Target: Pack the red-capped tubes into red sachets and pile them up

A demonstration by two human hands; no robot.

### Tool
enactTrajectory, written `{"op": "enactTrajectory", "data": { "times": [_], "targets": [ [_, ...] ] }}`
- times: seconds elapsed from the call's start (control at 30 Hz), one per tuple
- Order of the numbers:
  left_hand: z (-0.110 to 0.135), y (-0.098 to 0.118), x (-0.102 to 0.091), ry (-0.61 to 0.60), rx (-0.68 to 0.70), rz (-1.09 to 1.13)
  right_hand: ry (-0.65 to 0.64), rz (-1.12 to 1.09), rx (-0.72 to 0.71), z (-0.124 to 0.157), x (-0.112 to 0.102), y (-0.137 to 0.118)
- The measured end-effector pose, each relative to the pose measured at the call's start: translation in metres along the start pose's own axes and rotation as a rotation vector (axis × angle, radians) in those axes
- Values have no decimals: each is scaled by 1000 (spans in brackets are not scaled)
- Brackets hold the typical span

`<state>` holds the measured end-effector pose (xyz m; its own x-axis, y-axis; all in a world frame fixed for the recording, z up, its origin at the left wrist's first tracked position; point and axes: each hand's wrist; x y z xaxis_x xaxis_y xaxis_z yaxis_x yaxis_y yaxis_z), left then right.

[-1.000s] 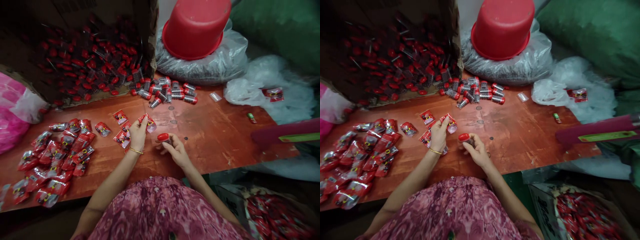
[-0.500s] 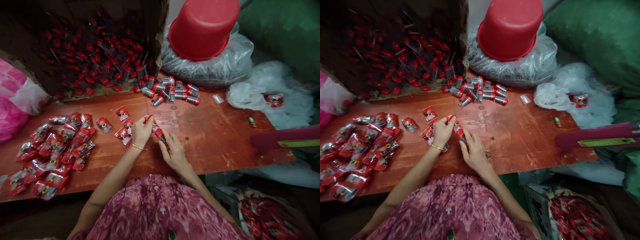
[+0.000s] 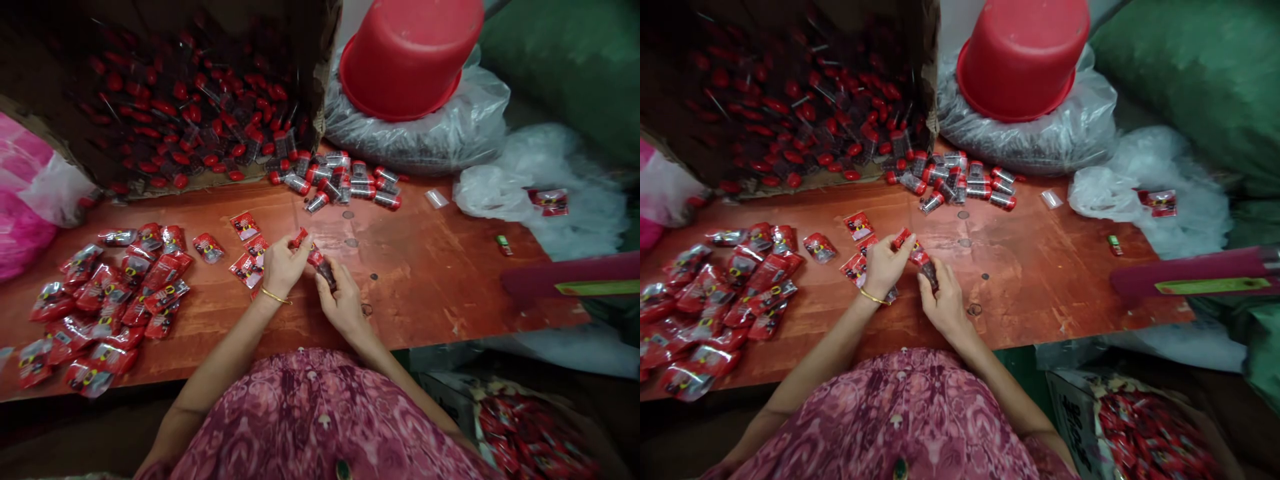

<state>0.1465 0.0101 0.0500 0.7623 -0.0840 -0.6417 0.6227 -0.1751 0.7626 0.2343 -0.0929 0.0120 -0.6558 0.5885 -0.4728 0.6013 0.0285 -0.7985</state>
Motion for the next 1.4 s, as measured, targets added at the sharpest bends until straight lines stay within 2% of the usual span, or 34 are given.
{"op": "enactTrajectory", "data": {
  "times": [0.13,0.23,0.3,0.37,0.43,0.5,0.7,0.8,0.9,0.97,1.07,1.17,1.27,1.4],
  "targets": [
    [4,4,2,-37,-40,-85,-18,-126,82,-1,5,5],
    [6,6,6,-59,2,-41,-25,-294,235,-2,9,9],
    [4,4,7,-148,53,171,-51,-432,372,-2,10,11],
    [2,1,7,-294,80,465,-78,-584,495,-2,10,11],
    [-1,-2,5,-424,63,704,-91,-725,575,-3,9,10],
    [-2,-4,3,-483,39,816,-85,-827,622,-4,8,9],
    [5,4,7,-420,42,729,-71,-893,657,-6,5,5],
    [4,7,10,-304,-1,728,-83,-853,625,-4,5,8],
    [-5,6,10,-163,-193,838,-77,-800,597,-2,2,12],
    [-9,5,8,-123,-367,899,-81,-785,586,-2,-1,14],
    [-9,7,9,-127,-589,928,-123,-778,555,-3,-5,13],
    [-3,13,13,-138,-724,945,-188,-752,531,-2,-7,10],
    [3,17,18,-183,-746,992,-210,-715,540,-2,-6,7],
    [11,15,21,-256,-698,1037,-185,-714,554,-4,-6,8]
  ]
}}
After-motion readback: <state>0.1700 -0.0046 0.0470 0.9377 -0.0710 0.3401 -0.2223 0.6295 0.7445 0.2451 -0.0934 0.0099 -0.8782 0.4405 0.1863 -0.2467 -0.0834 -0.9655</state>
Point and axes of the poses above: each hand's wrist, its own z-axis away from the middle knuckle, its own x-axis out of the palm, y = z × x, and after that the axes turned 7 degrees about y, right-handed
